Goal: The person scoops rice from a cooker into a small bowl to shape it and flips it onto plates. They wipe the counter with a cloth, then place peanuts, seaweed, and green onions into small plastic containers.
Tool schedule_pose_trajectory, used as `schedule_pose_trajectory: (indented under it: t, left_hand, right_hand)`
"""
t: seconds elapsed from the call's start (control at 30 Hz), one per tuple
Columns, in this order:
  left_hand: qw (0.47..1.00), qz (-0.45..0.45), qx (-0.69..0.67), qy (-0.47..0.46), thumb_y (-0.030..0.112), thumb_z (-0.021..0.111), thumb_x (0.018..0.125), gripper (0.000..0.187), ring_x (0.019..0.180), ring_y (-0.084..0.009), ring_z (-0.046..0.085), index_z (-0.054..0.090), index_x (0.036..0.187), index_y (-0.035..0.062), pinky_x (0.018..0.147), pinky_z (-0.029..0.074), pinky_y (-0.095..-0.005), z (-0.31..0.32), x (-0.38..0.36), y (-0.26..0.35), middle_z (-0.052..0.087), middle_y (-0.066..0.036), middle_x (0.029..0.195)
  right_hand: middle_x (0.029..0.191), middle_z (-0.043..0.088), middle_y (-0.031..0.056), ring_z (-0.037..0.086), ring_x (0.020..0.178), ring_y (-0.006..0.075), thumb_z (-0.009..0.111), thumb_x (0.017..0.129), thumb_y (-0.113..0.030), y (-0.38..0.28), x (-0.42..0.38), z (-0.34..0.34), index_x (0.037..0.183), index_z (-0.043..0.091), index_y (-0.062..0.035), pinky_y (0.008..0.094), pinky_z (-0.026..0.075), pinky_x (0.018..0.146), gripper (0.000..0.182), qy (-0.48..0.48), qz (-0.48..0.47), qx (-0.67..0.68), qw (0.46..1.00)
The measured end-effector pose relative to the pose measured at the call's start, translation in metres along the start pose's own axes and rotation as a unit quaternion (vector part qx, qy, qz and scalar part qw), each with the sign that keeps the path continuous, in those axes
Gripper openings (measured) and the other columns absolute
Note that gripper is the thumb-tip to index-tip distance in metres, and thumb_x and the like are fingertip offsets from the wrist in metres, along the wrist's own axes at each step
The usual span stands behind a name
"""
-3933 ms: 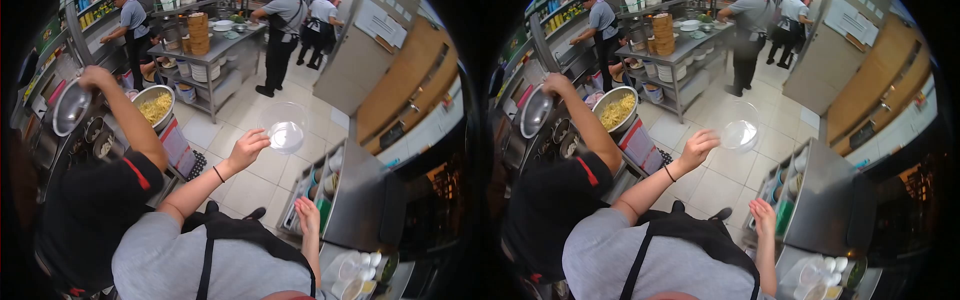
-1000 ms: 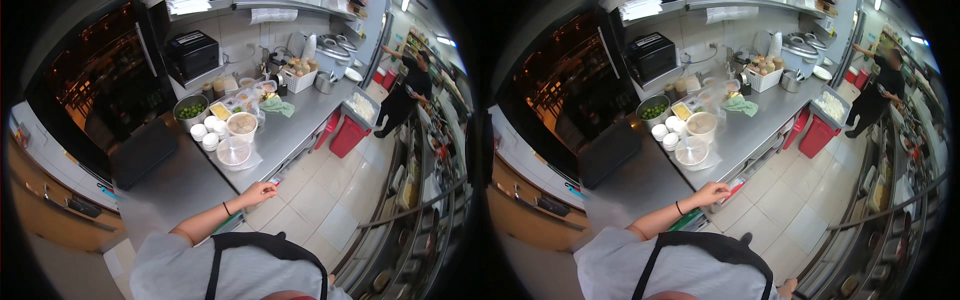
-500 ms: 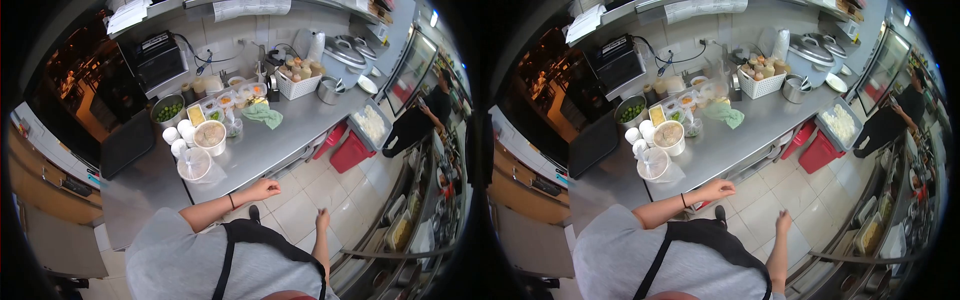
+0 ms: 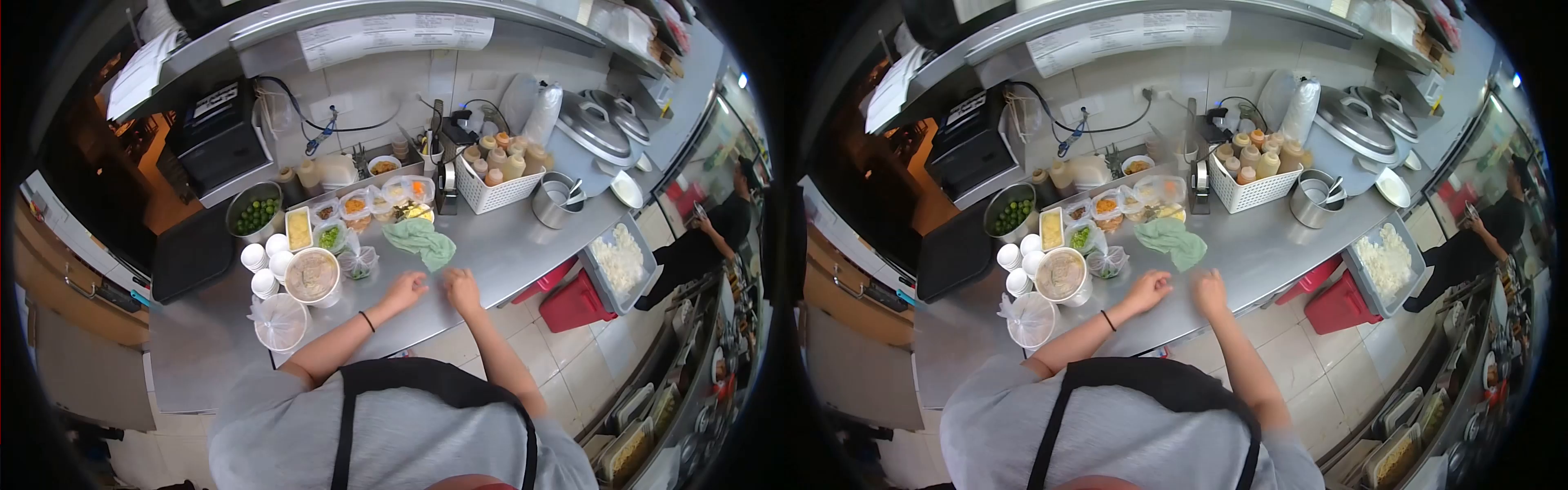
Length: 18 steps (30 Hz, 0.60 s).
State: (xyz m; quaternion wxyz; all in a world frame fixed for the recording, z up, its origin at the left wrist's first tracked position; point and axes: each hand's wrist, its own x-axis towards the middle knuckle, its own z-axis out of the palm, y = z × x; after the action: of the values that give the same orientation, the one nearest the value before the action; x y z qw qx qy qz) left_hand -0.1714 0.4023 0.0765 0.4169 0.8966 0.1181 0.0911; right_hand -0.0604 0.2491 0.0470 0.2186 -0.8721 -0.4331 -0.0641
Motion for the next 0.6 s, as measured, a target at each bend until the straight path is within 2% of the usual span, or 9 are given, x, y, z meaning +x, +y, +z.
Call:
schedule_pose_trajectory:
  t: [0.07, 0.13, 0.2, 0.27, 0.3, 0.43, 0.5, 0.53, 0.6]
  left_hand:
    - [0.999, -0.016, 0.042, 0.022, 0.022, 0.063, 0.074, 0.035, 0.079, -0.0230, 0.057, 0.057, 0.104, 0.0041, 0.072, 0.046, -0.0329, 0.004, 0.032, -0.001, 0.057, -0.013, 0.094]
    - [0.995, -0.032, 0.085, 0.047, 0.022, 0.062, 0.074, 0.038, 0.079, -0.0250, 0.057, 0.056, 0.107, 0.0043, 0.073, 0.046, -0.0345, 0.016, 0.056, -0.006, 0.057, -0.013, 0.093]
    - [0.971, -0.029, 0.182, 0.154, 0.022, 0.061, 0.075, 0.041, 0.080, -0.0276, 0.056, 0.053, 0.112, 0.0071, 0.073, 0.045, -0.0372, 0.026, 0.082, -0.012, 0.055, -0.013, 0.091]
    - [0.974, -0.050, 0.171, 0.143, 0.020, 0.061, 0.073, 0.038, 0.083, -0.0294, 0.055, 0.055, 0.109, 0.0078, 0.075, 0.045, -0.0387, 0.037, 0.094, -0.015, 0.055, -0.014, 0.092]
    - [0.976, -0.061, 0.161, 0.130, 0.017, 0.061, 0.072, 0.036, 0.086, -0.0312, 0.054, 0.058, 0.107, 0.0086, 0.076, 0.044, -0.0403, 0.039, 0.104, -0.016, 0.054, -0.015, 0.093]
    - [0.971, -0.109, 0.160, 0.139, 0.011, 0.060, 0.070, 0.022, 0.079, -0.0306, 0.055, 0.064, 0.091, 0.0082, 0.072, 0.045, -0.0396, 0.063, 0.129, -0.030, 0.055, -0.014, 0.086]
    - [0.961, -0.139, 0.124, 0.205, 0.004, 0.061, 0.065, 0.009, 0.068, -0.0311, 0.055, 0.062, 0.074, 0.0039, 0.066, 0.046, -0.0377, 0.064, 0.138, -0.024, 0.055, -0.013, 0.076]
    - [0.959, -0.148, 0.127, 0.205, 0.004, 0.061, 0.065, 0.009, 0.068, -0.0311, 0.055, 0.062, 0.074, 0.0039, 0.066, 0.046, -0.0377, 0.066, 0.138, -0.025, 0.055, -0.013, 0.076]
    - [0.947, -0.229, 0.071, 0.212, 0.005, 0.065, 0.064, 0.012, 0.058, -0.0267, 0.055, 0.058, 0.072, 0.0018, 0.058, 0.047, -0.0348, 0.070, 0.133, -0.029, 0.056, -0.010, 0.069]
  right_hand:
    - [0.098, 0.060, 0.0089, 0.053, 0.086, 0.0281, 0.061, 0.065, -0.007, 0.016, 0.044, 0.010, 0.090, 0.062, -0.0054, 0.0356, 0.042, 0.077, 0.025, 0.058, -0.055, 0.006, 0.997]
    - [0.094, 0.060, 0.0083, 0.053, 0.084, 0.0270, 0.061, 0.065, -0.008, 0.030, 0.079, 0.019, 0.087, 0.062, -0.0055, 0.0354, 0.043, 0.075, 0.022, 0.040, -0.066, -0.017, 0.997]
    - [0.091, 0.060, 0.0077, 0.053, 0.083, 0.0260, 0.061, 0.065, -0.009, 0.045, 0.108, 0.032, 0.084, 0.061, -0.0057, 0.0352, 0.044, 0.073, 0.019, 0.030, -0.084, -0.038, 0.995]
    - [0.083, 0.059, 0.0071, 0.053, 0.078, 0.0248, 0.064, 0.063, -0.014, 0.062, 0.125, 0.041, 0.079, 0.060, -0.0090, 0.0354, 0.045, 0.068, 0.017, -0.081, -0.169, -0.058, 0.981]
    - [0.083, 0.059, 0.0071, 0.053, 0.078, 0.0248, 0.064, 0.063, -0.014, 0.072, 0.140, 0.039, 0.079, 0.060, -0.0090, 0.0354, 0.045, 0.068, 0.017, -0.080, -0.178, -0.055, 0.979]
    - [0.080, 0.056, 0.0077, 0.054, 0.075, 0.0264, 0.069, 0.064, -0.022, 0.084, 0.203, -0.071, 0.078, 0.057, -0.0091, 0.0362, 0.045, 0.067, 0.023, -0.001, -0.276, 0.140, 0.951]
    - [0.082, 0.056, 0.0074, 0.054, 0.079, 0.0259, 0.068, 0.067, -0.022, 0.109, 0.273, -0.119, 0.081, 0.057, -0.0070, 0.0352, 0.045, 0.067, 0.023, 0.043, -0.217, 0.240, 0.945]
    - [0.090, 0.059, 0.0128, 0.055, 0.089, 0.0297, 0.063, 0.070, -0.019, 0.140, 0.322, -0.121, 0.093, 0.061, -0.0064, 0.0368, 0.044, 0.076, 0.026, 0.060, -0.225, 0.204, 0.951]
    - [0.092, 0.060, 0.0115, 0.056, 0.087, 0.0296, 0.063, 0.070, -0.020, 0.176, 0.394, -0.148, 0.089, 0.063, -0.0096, 0.0384, 0.045, 0.074, 0.022, -0.016, -0.092, 0.185, 0.978]
